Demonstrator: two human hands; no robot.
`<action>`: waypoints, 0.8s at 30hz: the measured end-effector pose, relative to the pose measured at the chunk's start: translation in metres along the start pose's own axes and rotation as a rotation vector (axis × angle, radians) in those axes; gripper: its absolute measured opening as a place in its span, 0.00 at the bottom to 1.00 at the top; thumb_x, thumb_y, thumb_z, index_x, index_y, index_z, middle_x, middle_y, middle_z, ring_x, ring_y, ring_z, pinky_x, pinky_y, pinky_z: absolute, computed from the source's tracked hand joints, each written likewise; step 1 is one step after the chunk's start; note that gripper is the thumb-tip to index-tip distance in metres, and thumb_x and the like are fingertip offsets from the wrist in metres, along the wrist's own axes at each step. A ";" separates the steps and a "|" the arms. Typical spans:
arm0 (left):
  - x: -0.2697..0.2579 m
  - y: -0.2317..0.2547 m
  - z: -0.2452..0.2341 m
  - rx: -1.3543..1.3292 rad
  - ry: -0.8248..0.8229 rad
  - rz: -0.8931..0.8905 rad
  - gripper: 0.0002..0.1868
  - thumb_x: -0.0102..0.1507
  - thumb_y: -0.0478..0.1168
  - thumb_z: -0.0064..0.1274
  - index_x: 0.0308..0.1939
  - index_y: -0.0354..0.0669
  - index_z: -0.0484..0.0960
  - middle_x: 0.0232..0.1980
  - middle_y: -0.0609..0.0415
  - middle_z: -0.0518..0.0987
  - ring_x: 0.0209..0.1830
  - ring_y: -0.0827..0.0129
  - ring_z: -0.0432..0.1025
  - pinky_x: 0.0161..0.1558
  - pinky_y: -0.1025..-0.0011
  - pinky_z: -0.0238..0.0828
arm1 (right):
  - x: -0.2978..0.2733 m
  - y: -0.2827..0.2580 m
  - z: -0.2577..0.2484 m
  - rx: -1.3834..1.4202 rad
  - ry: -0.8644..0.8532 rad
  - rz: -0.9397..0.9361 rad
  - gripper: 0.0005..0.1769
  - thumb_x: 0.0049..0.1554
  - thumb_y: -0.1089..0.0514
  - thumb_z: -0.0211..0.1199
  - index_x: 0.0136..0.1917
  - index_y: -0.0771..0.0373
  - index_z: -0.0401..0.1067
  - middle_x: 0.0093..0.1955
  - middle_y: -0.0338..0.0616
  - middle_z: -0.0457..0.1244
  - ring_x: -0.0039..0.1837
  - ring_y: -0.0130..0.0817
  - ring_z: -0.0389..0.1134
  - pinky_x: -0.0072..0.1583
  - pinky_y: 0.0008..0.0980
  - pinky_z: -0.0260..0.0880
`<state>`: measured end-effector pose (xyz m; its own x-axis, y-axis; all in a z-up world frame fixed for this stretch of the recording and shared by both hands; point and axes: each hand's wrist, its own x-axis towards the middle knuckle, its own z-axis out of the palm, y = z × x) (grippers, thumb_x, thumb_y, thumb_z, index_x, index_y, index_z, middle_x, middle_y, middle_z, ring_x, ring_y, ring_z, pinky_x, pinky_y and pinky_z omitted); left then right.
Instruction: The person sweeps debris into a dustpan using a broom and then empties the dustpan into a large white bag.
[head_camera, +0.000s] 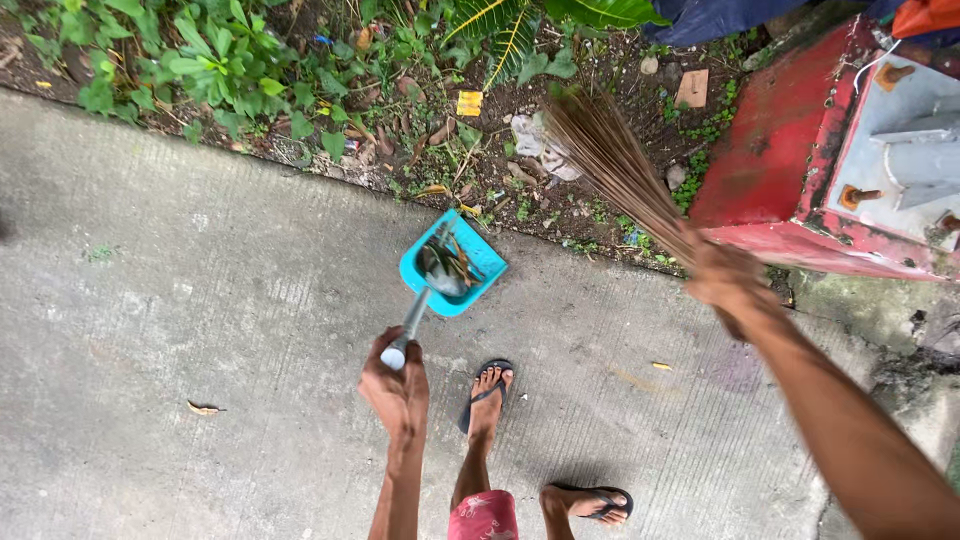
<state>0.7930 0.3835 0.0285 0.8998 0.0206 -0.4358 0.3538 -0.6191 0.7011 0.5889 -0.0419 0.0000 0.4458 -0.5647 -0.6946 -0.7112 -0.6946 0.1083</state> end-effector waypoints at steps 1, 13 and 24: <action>-0.001 0.002 -0.001 -0.002 -0.001 -0.004 0.14 0.61 0.36 0.54 0.50 0.43 0.85 0.28 0.60 0.80 0.22 0.72 0.71 0.25 0.67 0.68 | 0.011 -0.010 0.010 0.012 0.046 -0.043 0.50 0.56 0.53 0.64 0.83 0.50 0.39 0.44 0.45 0.66 0.39 0.44 0.72 0.38 0.45 0.78; 0.032 -0.018 -0.026 -0.266 0.019 0.022 0.13 0.60 0.35 0.57 0.49 0.40 0.85 0.31 0.58 0.79 0.28 0.78 0.69 0.31 0.72 0.68 | -0.016 -0.023 -0.083 -0.153 -0.228 -0.107 0.58 0.52 0.62 0.64 0.84 0.31 0.37 0.42 0.46 0.70 0.44 0.39 0.73 0.50 0.41 0.76; 0.047 -0.041 -0.007 -0.364 -0.090 0.286 0.11 0.63 0.35 0.58 0.49 0.38 0.84 0.34 0.58 0.77 0.33 0.79 0.67 0.34 0.74 0.67 | -0.095 -0.086 -0.004 -0.203 -0.367 -0.254 0.60 0.52 0.68 0.61 0.84 0.29 0.35 0.38 0.45 0.67 0.41 0.36 0.71 0.49 0.40 0.74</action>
<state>0.8226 0.4155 -0.0168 0.9541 -0.1890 -0.2321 0.1758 -0.2739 0.9456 0.6097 0.0696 0.0596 0.3446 -0.1975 -0.9177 -0.4685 -0.8834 0.0142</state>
